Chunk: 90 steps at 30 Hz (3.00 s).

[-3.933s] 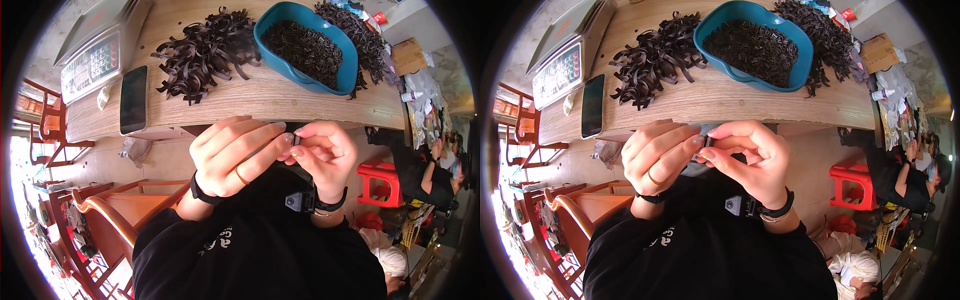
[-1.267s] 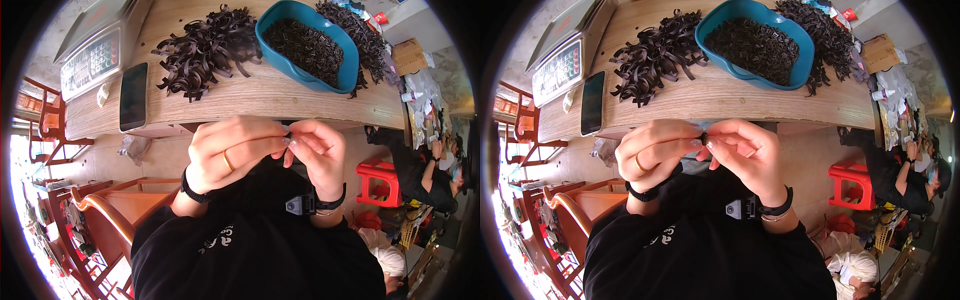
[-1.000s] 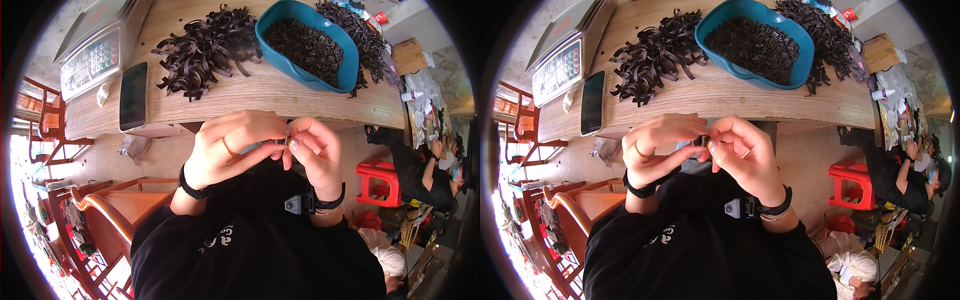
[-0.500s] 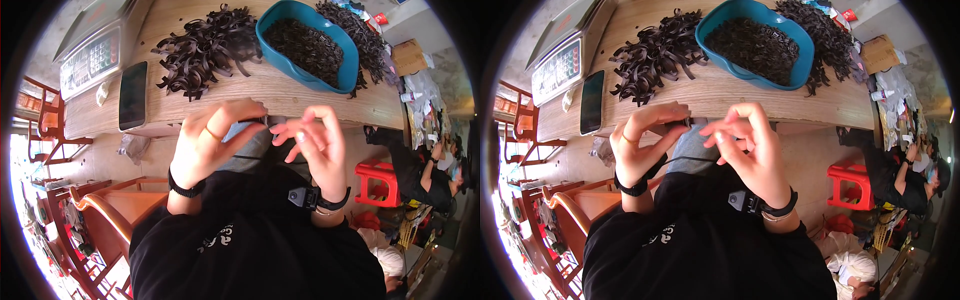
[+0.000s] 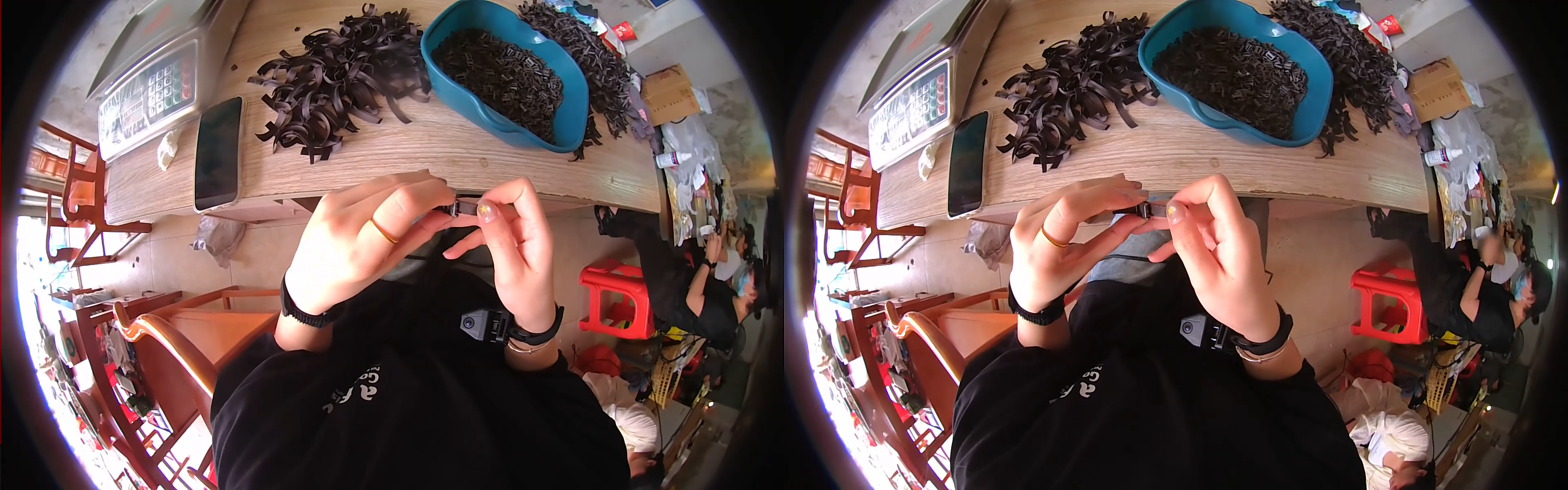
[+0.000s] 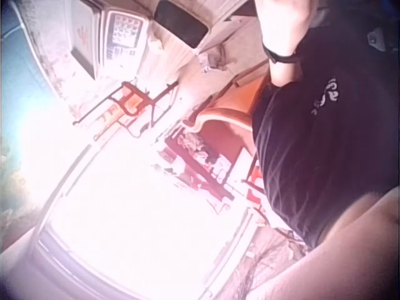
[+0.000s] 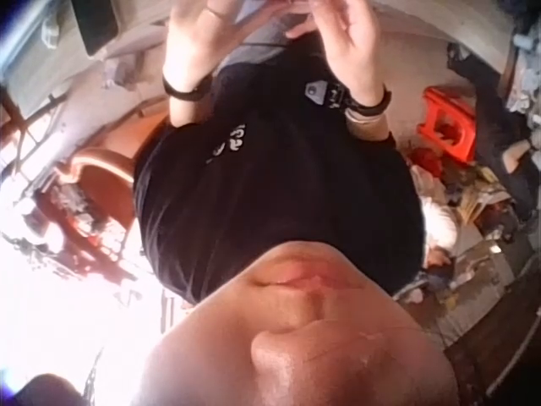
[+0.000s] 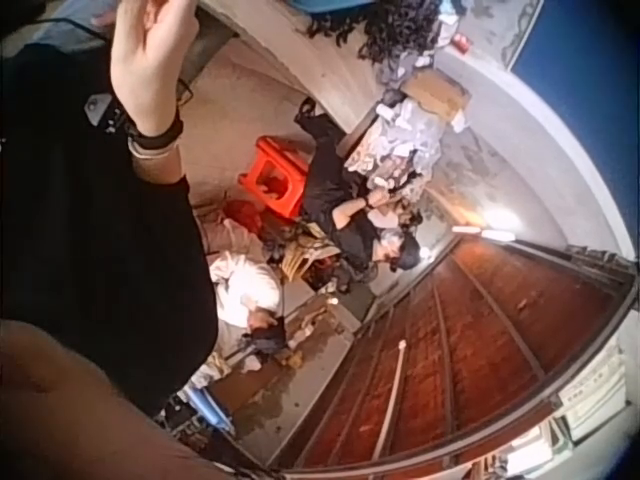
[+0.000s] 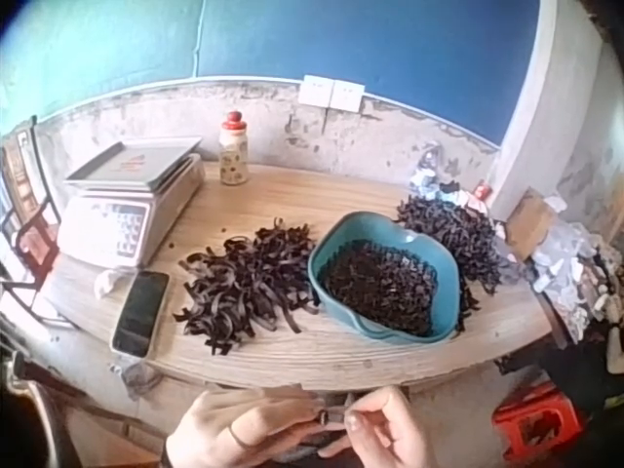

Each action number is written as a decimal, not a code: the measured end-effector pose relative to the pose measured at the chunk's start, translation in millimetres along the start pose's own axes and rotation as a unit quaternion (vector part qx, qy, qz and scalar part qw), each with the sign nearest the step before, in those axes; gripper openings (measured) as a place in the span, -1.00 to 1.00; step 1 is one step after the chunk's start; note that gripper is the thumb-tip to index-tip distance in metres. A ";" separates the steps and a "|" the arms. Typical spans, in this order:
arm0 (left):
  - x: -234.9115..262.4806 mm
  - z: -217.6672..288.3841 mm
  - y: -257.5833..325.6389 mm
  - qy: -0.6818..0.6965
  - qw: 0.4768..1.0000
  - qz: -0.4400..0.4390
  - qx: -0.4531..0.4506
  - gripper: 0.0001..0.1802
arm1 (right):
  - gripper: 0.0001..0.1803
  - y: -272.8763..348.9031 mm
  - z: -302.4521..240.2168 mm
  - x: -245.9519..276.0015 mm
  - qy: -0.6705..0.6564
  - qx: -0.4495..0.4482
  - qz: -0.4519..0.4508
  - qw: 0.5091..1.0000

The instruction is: Manually assembling metal buckles onto small black straps in a manufacturing setting.

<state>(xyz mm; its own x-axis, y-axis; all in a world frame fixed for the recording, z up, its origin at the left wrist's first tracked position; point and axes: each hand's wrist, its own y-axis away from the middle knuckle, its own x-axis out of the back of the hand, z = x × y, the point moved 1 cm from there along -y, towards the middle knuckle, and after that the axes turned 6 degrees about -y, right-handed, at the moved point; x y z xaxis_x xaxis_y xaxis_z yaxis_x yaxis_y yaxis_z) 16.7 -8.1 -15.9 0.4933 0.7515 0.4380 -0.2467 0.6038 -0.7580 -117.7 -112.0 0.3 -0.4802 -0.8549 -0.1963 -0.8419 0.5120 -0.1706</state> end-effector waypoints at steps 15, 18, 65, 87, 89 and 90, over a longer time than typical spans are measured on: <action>-4.1 1.6 -0.1 -0.002 0.999 0.016 -0.028 -0.60 | -0.72 -6.2 11.3 12.8 -0.120 -0.119 -0.034 0.985; -7.3 1.3 0.3 -0.002 1.000 0.020 -0.022 -0.58 | -0.76 -6.4 7.6 12.2 -0.101 -0.098 -0.023 0.990; -19.0 -81.3 -1.8 -0.181 0.955 0.055 0.230 -0.88 | -0.86 -134.7 -8.1 112.1 0.588 0.103 -0.105 0.795; -7.1 -4.2 -6.6 -0.160 0.968 0.137 -0.137 -0.63 | -0.80 -23.0 -6.5 12.3 -0.074 0.041 -0.034 0.996; -7.1 -3.4 -5.8 -0.168 0.966 0.133 -0.142 -0.62 | -0.81 -21.3 -6.7 13.4 -0.081 0.052 -0.042 0.994; -7.4 -3.4 -5.4 -0.172 0.965 0.135 -0.146 -0.62 | -0.81 -20.5 -6.6 12.8 -0.081 0.052 -0.041 0.994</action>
<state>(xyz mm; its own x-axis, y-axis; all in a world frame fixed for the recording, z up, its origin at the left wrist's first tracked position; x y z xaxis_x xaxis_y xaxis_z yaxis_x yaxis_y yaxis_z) 17.2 -17.8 -16.7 0.1251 0.9452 0.3015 -0.0567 0.3102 -0.9490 -108.2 -134.0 7.7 -0.3572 -0.8739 -0.3298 -0.8429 0.4537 -0.2892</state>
